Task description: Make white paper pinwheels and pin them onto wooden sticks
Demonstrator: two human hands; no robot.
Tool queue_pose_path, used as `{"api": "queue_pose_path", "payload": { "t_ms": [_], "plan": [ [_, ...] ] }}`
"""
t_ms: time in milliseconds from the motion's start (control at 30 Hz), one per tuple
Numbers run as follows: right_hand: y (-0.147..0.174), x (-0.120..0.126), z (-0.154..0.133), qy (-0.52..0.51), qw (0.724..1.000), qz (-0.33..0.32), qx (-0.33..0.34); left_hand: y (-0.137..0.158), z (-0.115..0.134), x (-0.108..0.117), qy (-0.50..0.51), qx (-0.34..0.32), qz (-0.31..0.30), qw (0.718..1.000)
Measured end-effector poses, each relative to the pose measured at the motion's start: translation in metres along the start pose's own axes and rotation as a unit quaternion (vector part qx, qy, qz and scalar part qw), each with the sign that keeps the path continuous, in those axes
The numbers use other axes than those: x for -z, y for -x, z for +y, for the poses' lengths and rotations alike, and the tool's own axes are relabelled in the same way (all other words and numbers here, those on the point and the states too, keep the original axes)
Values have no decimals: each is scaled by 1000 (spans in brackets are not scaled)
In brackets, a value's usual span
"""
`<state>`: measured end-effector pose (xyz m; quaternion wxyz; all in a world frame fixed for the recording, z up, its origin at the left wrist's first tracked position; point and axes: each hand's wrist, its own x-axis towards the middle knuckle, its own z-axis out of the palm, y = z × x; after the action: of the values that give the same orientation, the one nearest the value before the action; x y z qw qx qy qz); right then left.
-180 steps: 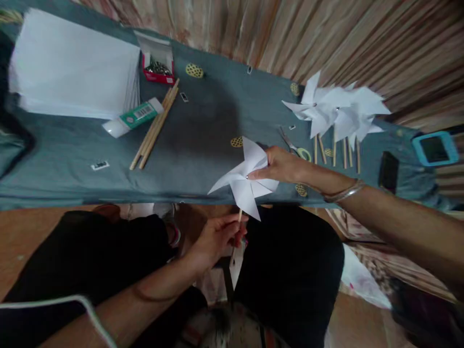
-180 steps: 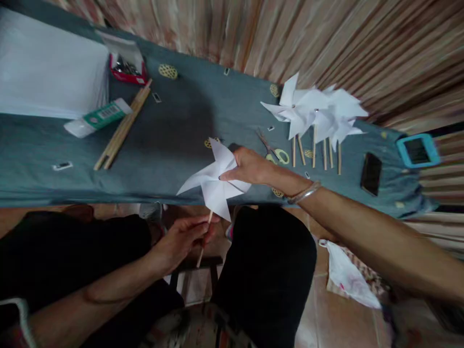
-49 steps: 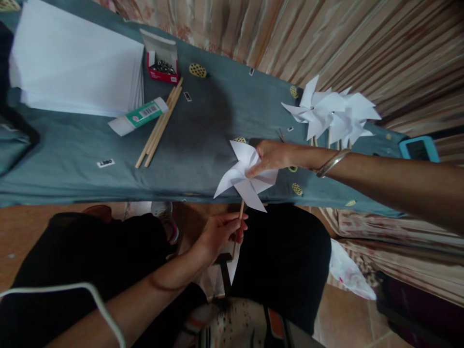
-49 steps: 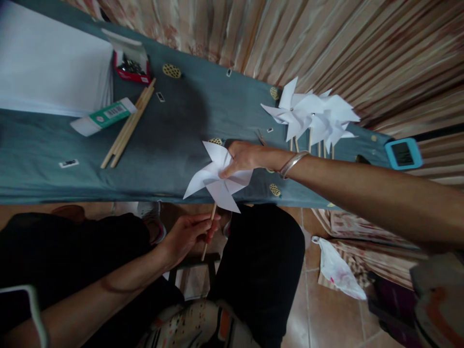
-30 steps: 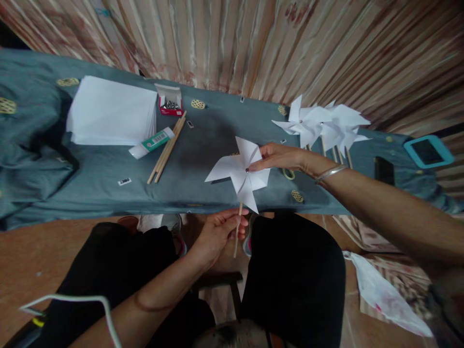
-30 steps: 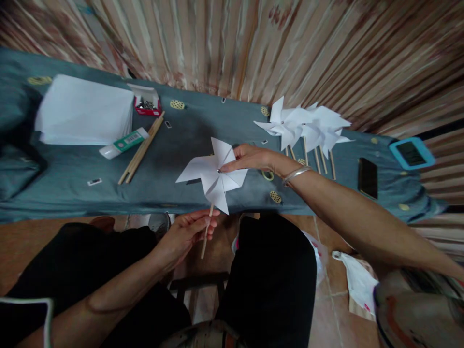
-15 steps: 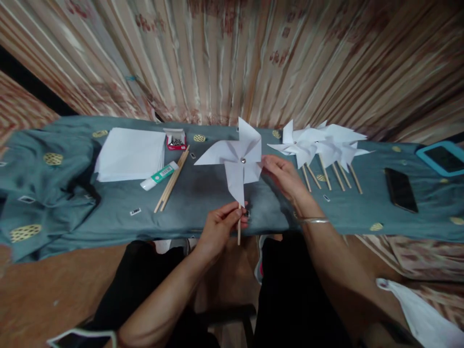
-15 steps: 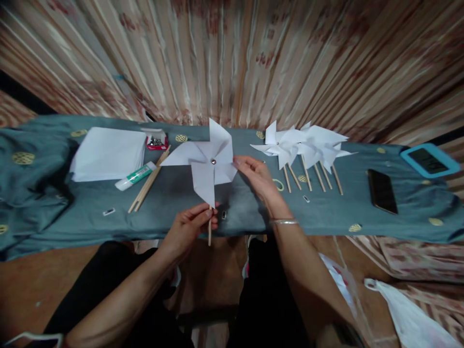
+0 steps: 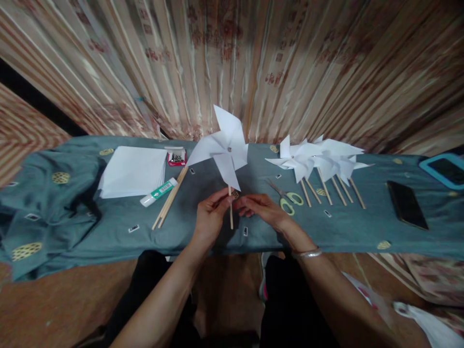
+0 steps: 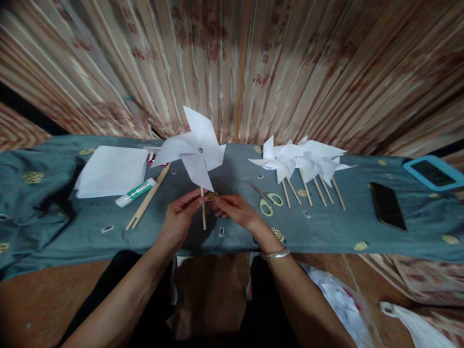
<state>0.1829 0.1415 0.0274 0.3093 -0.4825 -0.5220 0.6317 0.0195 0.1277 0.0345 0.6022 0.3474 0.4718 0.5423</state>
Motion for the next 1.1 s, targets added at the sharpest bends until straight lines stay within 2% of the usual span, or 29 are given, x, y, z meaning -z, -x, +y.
{"api": "queue_pose_path", "payload": {
  "t_ms": [67, 167, 400, 533, 600, 700, 767, 833, 900, 933, 1000, 1100],
  "plan": [
    [2, -10, -1, 8, 998, -59, 1, -6, 3, -1, 9, -2, 11, 1000],
    [0, -20, -2, -1, 996, -91, 7, -10, 6, -2, 14, -2, 18, 1000],
    [-13, -25, -3, -20, 997, -63, 36, -9, 8, -3, 24, 56, -11, 998],
    [-15, -26, -6, -9, 996, -68, 54, -11, 8, 0, 8, 45, -6, 999],
    [-14, -18, -10, 26, 995, -75, 57, -12, 8, 2, -10, 26, 10, 1000],
    [-9, 9, -16, 101, 992, -70, 41, -13, 8, 4, -34, 4, 17, 999],
    [-4, 32, -21, 128, 991, 6, 49, -12, 7, 4, -42, 17, 0, 999],
    [2, 51, -27, 158, 965, 175, 113, -10, 5, 4, -49, 42, -24, 998],
    [7, 63, -33, 208, 907, 312, 194, -8, 1, 3, -61, 63, -47, 995],
    [9, 65, -36, 241, 874, 353, 229, -7, -1, 2, -70, 69, -57, 994],
    [13, 68, -41, 311, 826, 381, 276, -6, -3, 1, -90, 74, -74, 990],
    [13, 72, -43, 388, 795, 364, 292, -3, -4, -1, -115, 78, -100, 985]
  ]
}}
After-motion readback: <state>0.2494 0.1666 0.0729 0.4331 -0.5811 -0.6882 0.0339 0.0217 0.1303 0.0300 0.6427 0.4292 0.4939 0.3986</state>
